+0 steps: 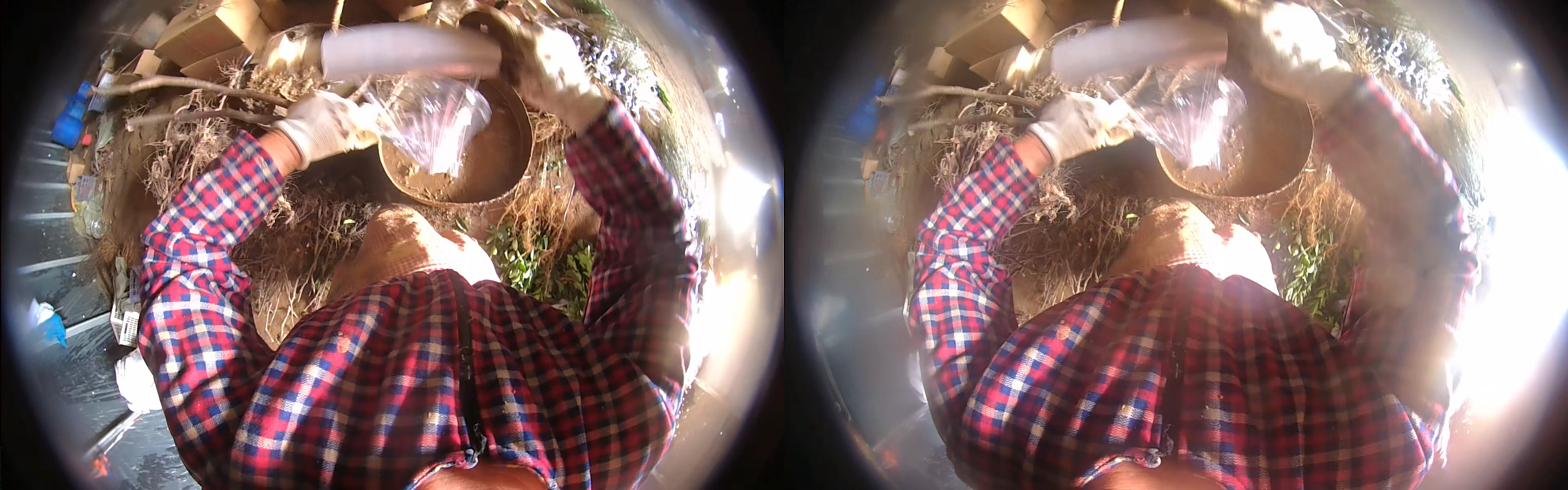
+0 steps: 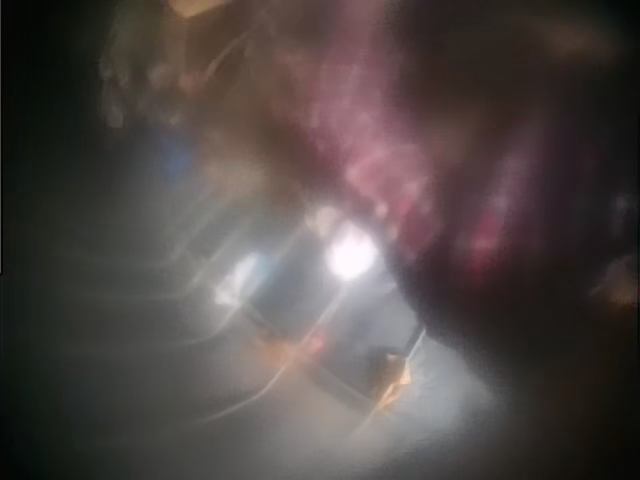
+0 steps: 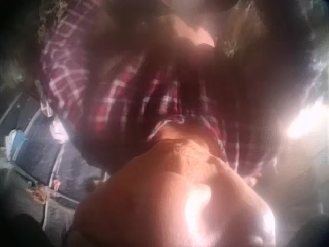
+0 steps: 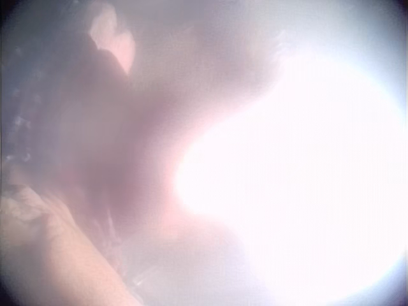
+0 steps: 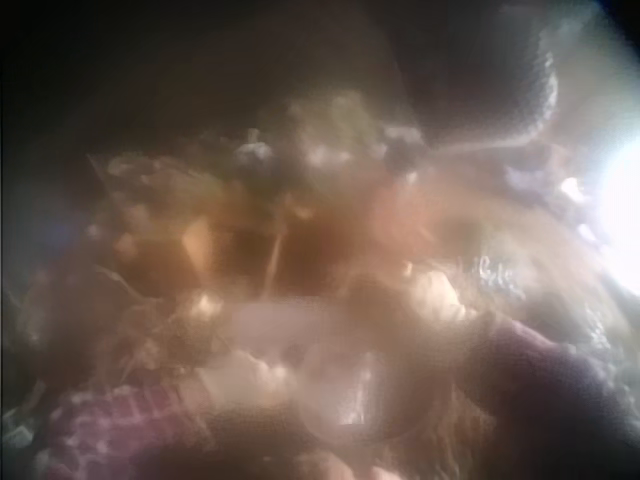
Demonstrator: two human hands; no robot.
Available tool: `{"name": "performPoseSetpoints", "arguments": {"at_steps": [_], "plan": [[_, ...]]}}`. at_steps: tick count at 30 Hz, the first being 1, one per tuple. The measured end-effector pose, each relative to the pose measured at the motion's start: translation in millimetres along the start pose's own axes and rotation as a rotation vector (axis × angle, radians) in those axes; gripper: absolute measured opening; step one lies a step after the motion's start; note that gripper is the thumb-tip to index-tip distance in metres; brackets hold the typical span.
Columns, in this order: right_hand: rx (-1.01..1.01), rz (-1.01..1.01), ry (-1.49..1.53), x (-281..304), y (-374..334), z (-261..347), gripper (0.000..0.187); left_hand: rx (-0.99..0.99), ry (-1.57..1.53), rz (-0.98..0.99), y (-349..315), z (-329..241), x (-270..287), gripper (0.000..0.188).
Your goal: The person repeatedly picks up root bundles, wraps them in plastic film using a roll, and places the wrapped bundles into a basket. The person handles the roots one at a time and continues the wrapping cycle throughout the clip.
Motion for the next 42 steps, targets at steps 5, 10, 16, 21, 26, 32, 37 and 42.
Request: {"name": "performPoseSetpoints", "arguments": {"at_steps": [5, 10, 16, 21, 26, 32, 37, 42], "plan": [[-0.13, 0.141, -0.166, -29, 12, -65, 0.038, 0.906, -1.971, 0.037, -21, 102, -23, 0.009], [-0.07, 0.349, 0.003, -70, -11, -23, 0.041, 1.08, -1.884, -0.2, -57, 132, -46, 0.01], [-0.48, 0.035, 1.128, -131, -38, 6, 0.033, 0.938, -2.032, -0.098, -77, 102, -74, 0.032], [0.166, 0.182, -0.058, -147, -26, 56, 0.025, 1.212, -2.068, -0.077, -109, 74, -90, 0.031], [-0.339, -0.213, 1.12, -125, -42, 50, 0.033, 1.352, -2.289, 0.408, -112, 23, -77, 0.046], [0.216, -0.364, 0.023, -48, -53, 75, 0.047, 1.559, -2.794, 0.802, -88, -24, -24, 0.048], [0.375, -0.493, -0.219, -26, -72, 96, 0.076, 1.856, -3.044, 0.523, -71, -39, -4, 0.03], [0.407, -0.431, -0.027, 11, -71, 119, 0.081, 1.812, -3.38, 0.678, -68, -56, 6, 0.024]]}}
Point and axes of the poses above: each hand's wrist, its own y-axis towards the middle knuckle, its own x-axis out of the back of the hand, z = x × y, the point moved 7 cm from there along y, towards the middle knuckle, and after that the axes turned 10 degrees about x, right-handed, at the moved point
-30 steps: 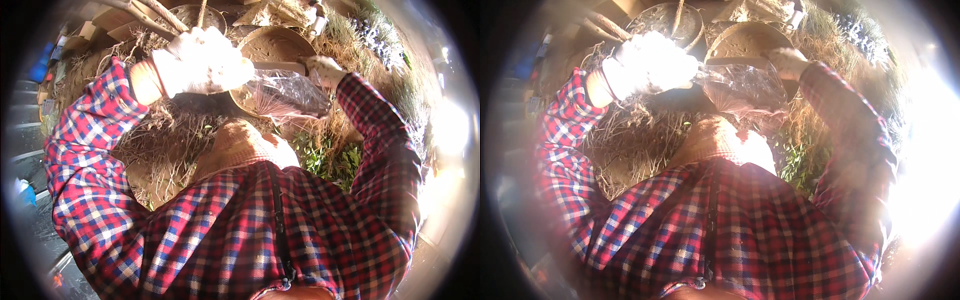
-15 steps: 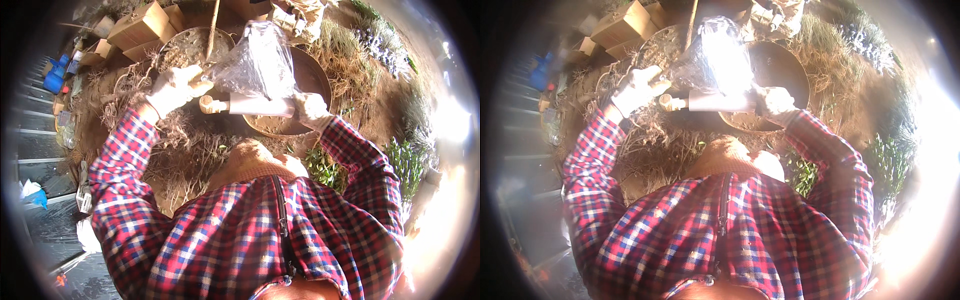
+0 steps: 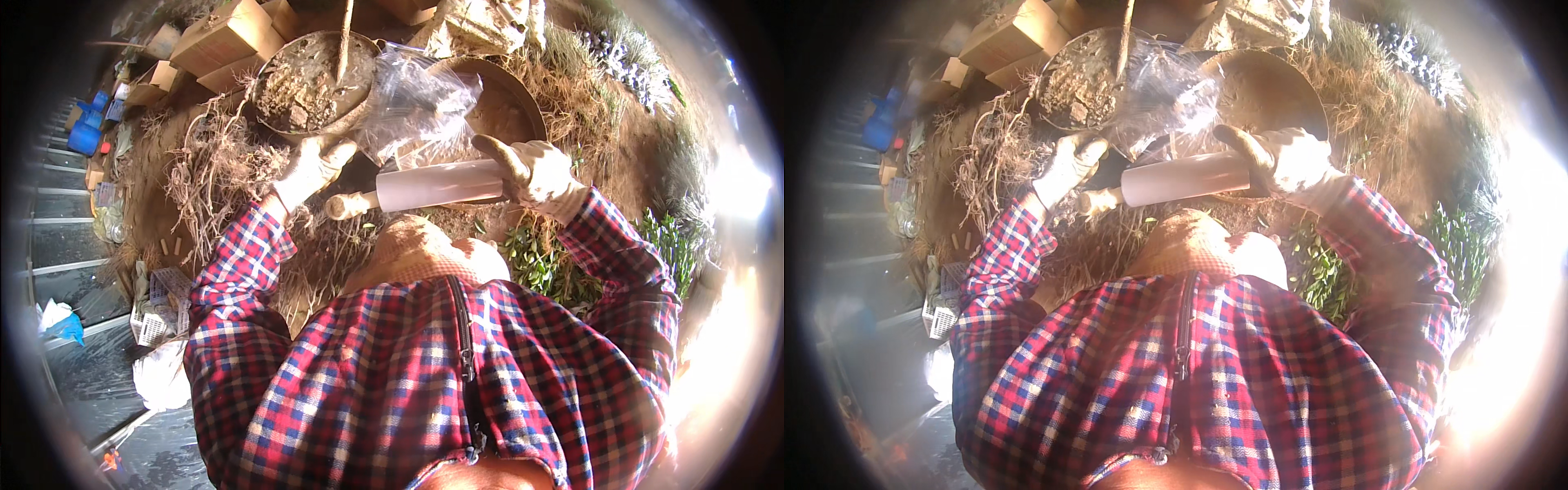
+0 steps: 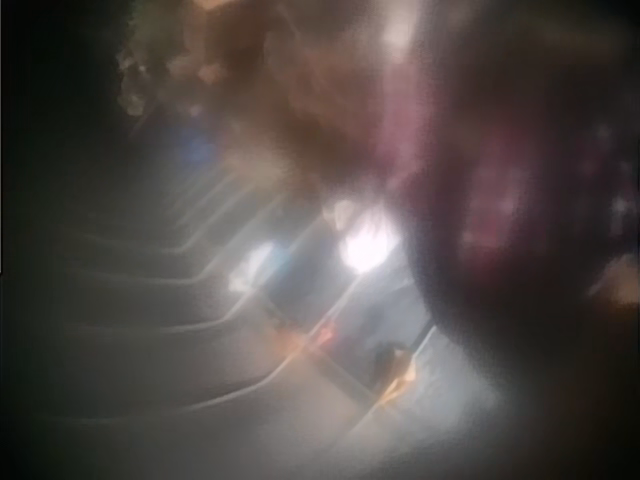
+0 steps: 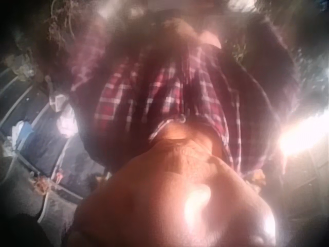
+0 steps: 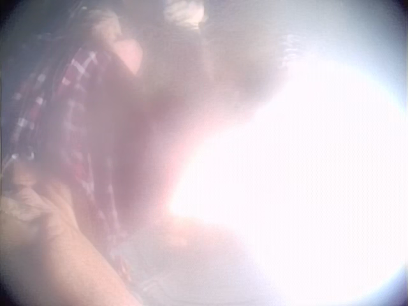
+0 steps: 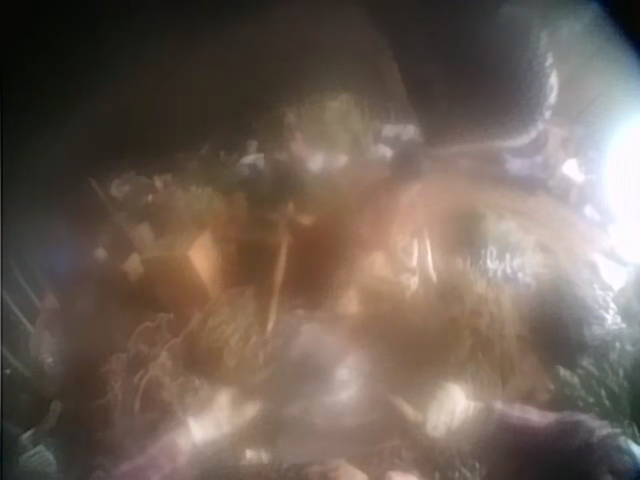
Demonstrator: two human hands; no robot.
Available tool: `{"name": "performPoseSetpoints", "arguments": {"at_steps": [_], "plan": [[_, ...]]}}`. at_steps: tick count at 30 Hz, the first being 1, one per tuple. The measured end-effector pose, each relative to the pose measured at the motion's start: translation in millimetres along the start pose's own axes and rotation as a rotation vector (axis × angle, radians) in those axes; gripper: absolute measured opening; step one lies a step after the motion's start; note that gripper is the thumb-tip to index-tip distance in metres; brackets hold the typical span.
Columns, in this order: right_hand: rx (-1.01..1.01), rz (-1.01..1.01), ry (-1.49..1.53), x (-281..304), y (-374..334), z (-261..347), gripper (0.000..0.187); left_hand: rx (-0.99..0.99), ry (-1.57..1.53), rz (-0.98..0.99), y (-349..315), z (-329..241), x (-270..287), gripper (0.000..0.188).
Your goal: The person repeatedly picks up root bundles, wraps them in plastic film using a roll, and places the wrapped bundles into a basket. The person handles the roots one at a time and continues the wrapping cycle throughout the clip.
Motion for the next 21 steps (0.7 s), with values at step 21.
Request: {"name": "performPoseSetpoints", "arguments": {"at_steps": [21], "plan": [[-0.242, 0.045, 0.626, -37, 32, 66, 0.028, 0.036, -0.324, 0.4, -69, 12, -149, 0.026]]}}
Point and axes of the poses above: each hand's wrist, its own y-axis towards the middle knuckle, its own x-axis out of the back of the hand, z = x × y, the point moved 7 cm from there along y, towards the middle knuckle, and after that the axes turned 10 degrees about x, right-handed, at the moved point
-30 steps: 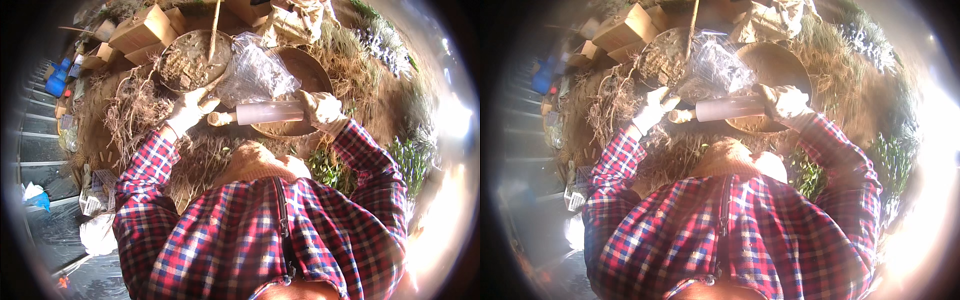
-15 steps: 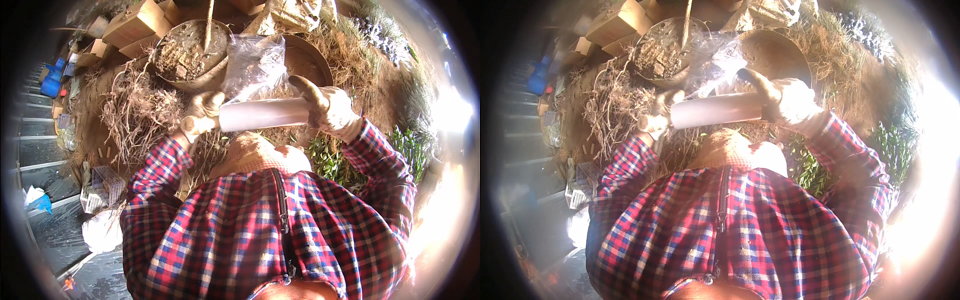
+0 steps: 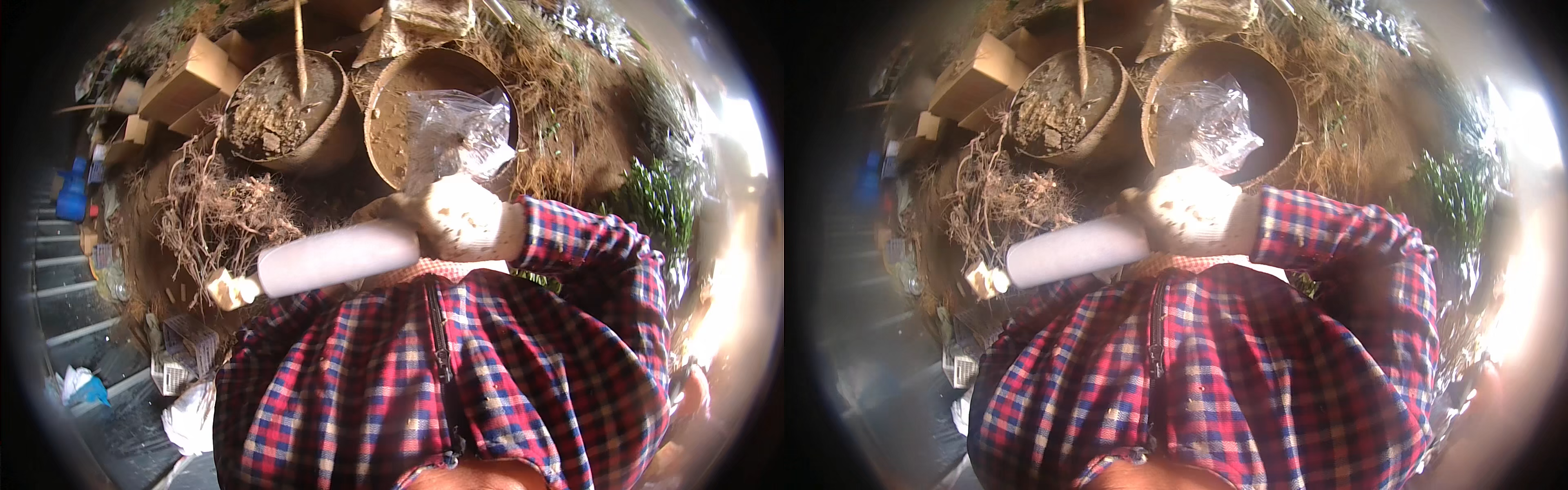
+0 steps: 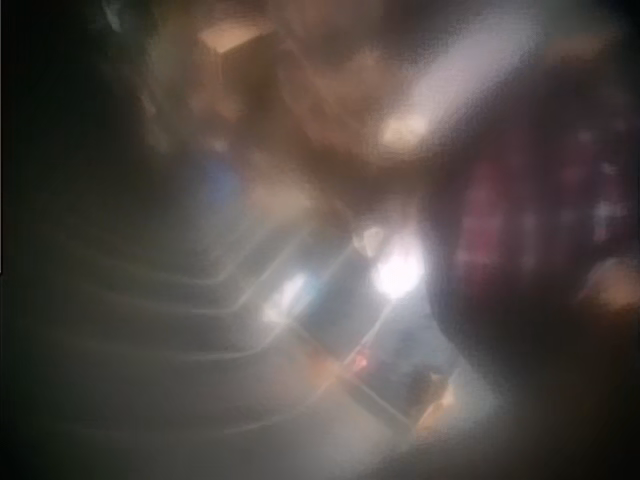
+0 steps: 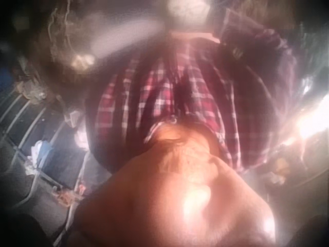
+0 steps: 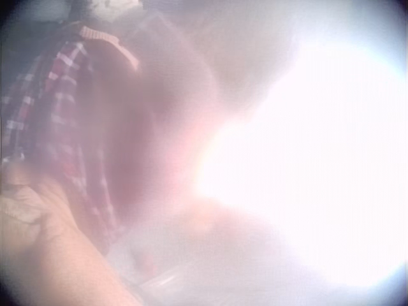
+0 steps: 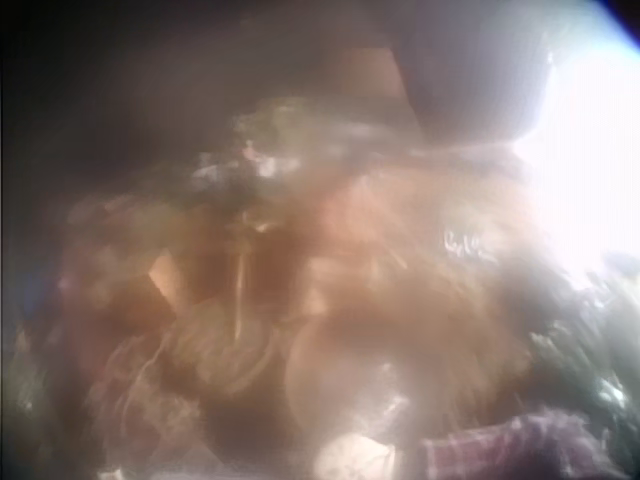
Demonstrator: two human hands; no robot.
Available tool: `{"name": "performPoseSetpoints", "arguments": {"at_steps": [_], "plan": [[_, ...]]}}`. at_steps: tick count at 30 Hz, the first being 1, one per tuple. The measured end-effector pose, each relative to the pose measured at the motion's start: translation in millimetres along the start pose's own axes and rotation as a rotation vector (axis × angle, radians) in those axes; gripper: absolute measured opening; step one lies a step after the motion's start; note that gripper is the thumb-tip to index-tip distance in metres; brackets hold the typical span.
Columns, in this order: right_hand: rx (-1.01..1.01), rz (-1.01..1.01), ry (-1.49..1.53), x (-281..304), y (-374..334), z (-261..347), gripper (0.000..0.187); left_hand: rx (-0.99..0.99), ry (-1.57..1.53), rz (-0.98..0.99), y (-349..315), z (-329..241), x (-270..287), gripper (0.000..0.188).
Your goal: The person repeatedly picks up root bundles, wraps them in plastic film using a roll, and places the wrapped bundles into a basket. The person handles the roots one at a time and continues the wrapping cycle throughout the clip.
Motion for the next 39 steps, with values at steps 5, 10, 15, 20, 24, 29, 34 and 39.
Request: {"name": "performPoseSetpoints", "arguments": {"at_steps": [5, 10, 15, 20, 24, 29, 34, 39], "plan": [[0.11, -0.228, 0.471, -16, 17, 21, 0.031, 0.02, -0.043, 0.119, -5, 11, -24, 0.024], [0.514, -0.269, 1.976, -75, 52, 58, 0.024, 0.059, -0.015, 0.273, -30, 31, -36, 0.024], [0.234, -0.346, 1.153, -109, 71, 64, 0.018, 0.077, 0.005, 0.42, -38, 41, -56, 0.026], [0.107, -0.492, 1.064, -80, 53, 54, 0.015, -0.032, 0.071, 0.482, -34, 20, -88, 0.03], [0.07, -0.7, 1.297, -29, 31, 11, 0.015, -0.32, 0.322, 0.377, -39, -9, -87, 0.035], [0.251, -0.975, 1.9, 40, -26, -43, 0.017, -1.26, 1.123, 0.03, -56, -45, -66, 0.029], [0.616, -1.144, 2.312, 60, -151, -71, 0.021, -0.77, 0.727, 0.337, -29, -33, -63, 0.021], [0.401, -1.825, 1.996, -43, -383, -86, 0.02, -0.541, 0.67, 0.407, -22, 6, -121, 0.033]]}}
Point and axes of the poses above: each hand's wrist, its own y-axis towards the middle knuckle, its own x-axis out of the back of the hand, z = x × y, the point moved 7 cm from there along y, towards the middle knuckle, and after that the axes turned 10 degrees about x, right-handed, at the moved point
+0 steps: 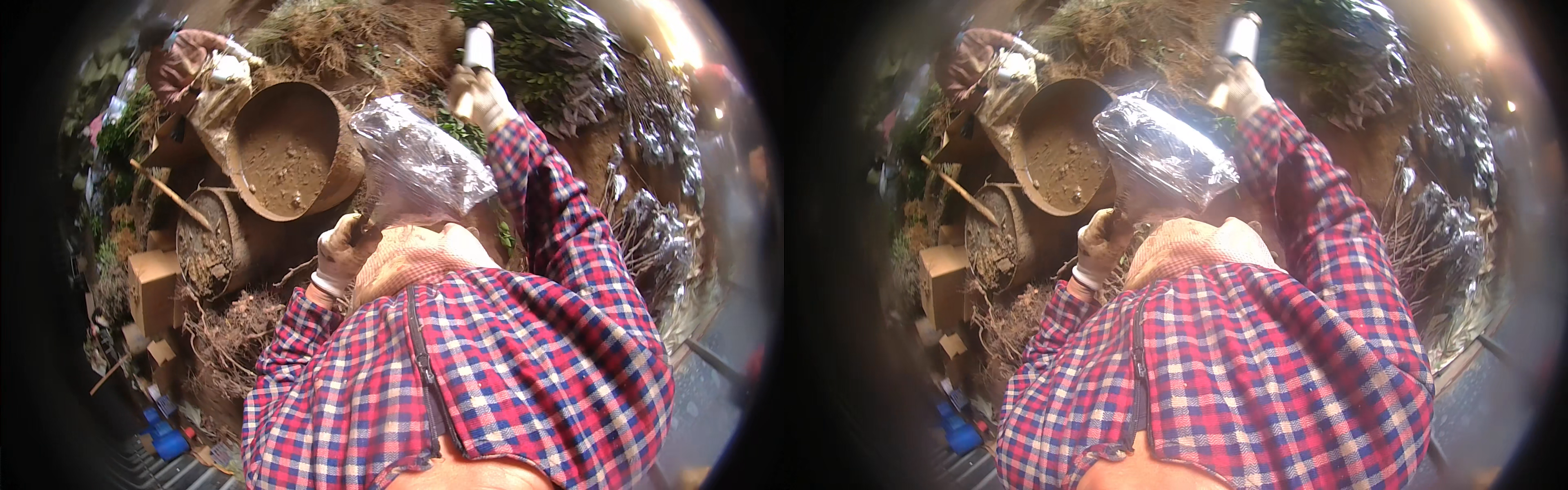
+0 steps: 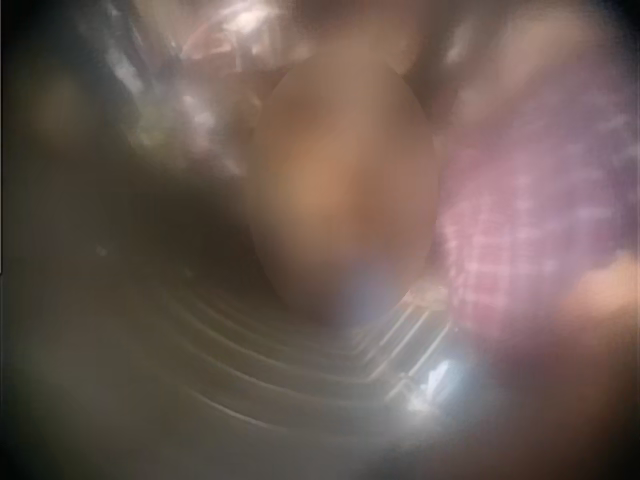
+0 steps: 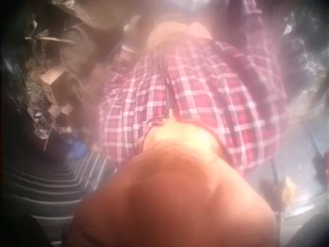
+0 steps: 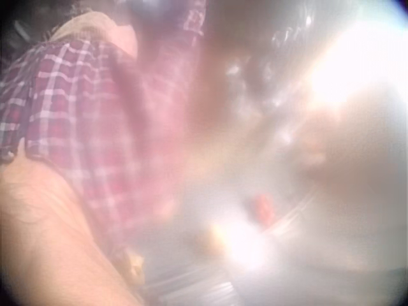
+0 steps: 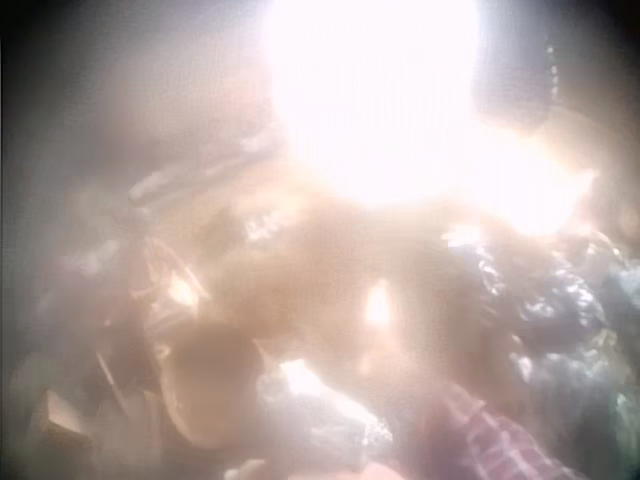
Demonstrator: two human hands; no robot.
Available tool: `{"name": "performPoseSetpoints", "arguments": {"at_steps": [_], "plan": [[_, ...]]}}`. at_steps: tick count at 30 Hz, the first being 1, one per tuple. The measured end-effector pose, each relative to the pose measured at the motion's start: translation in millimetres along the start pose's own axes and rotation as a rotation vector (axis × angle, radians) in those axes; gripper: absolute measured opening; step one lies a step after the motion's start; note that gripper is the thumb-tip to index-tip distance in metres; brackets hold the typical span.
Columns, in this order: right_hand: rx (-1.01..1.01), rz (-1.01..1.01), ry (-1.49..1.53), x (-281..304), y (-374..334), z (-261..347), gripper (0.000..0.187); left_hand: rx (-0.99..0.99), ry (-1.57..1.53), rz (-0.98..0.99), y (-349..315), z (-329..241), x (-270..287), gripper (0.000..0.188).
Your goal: The person repeatedly picks up root bundles, wraps them in plastic film using a roll, and places the wrapped bundles into a basket. The person handles the roots one at a time and continues the wrapping cycle throughout the clip.
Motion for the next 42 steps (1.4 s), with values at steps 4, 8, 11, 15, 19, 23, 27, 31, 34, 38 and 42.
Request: {"name": "performPoseSetpoints", "arguments": {"at_steps": [4, 8, 11, 15, 19, 23, 27, 31, 34, 38, 42], "plan": [[0.269, -0.169, -0.004, 124, -165, 79, 0.019, 0.007, 0.232, 0.024, 9, 22, -7, 0.037], [0.723, -0.465, 0.045, 229, -381, 54, 0.017, 0.005, 0.424, 0.191, -3, 68, -8, 0.039], [0.97, -0.679, 0.145, 284, -495, -28, 0.016, 0.181, 0.586, 0.323, -24, 125, 10, 0.034], [1.16, -0.83, 0.261, 324, -566, -130, 0.015, 0.224, 0.643, 0.569, -4, 165, 4, 0.037], [1.252, -0.905, 0.355, 349, -577, -189, 0.013, -0.251, 0.686, 0.659, 56, 92, -51, 0.026], [1.252, -0.886, 0.372, 353, -555, -192, 0.013, -0.834, 0.572, 0.548, 161, -112, -181, 0.023], [1.201, -0.841, 0.344, 344, -524, -163, 0.012, -1.334, 0.626, 0.003, 238, -357, -285, 0.049], [1.152, -0.816, 0.289, 336, -504, -138, 0.012, -1.438, 0.339, -0.103, 201, -464, -296, 0.045], [1.122, -0.804, 0.271, 334, -504, -128, 0.012, -1.454, 0.408, 0.02, 129, -412, -301, 0.044], [1.072, -0.84, 0.254, 338, -521, -120, 0.012, -1.288, 0.452, 0.532, 79, -274, -307, 0.03], [1.012, -0.854, 0.225, 336, -537, -106, 0.013, -0.899, 0.72, 0.728, 54, -123, -265, 0.02]]}}
Point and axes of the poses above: each hand's wrist, its own y-axis towards the middle knuckle, its own x-axis out of the back of the hand, z = x × y, the point moved 7 cm from there along y, towards the middle knuckle, and after that the axes turned 10 degrees about x, right-handed, at the moved point
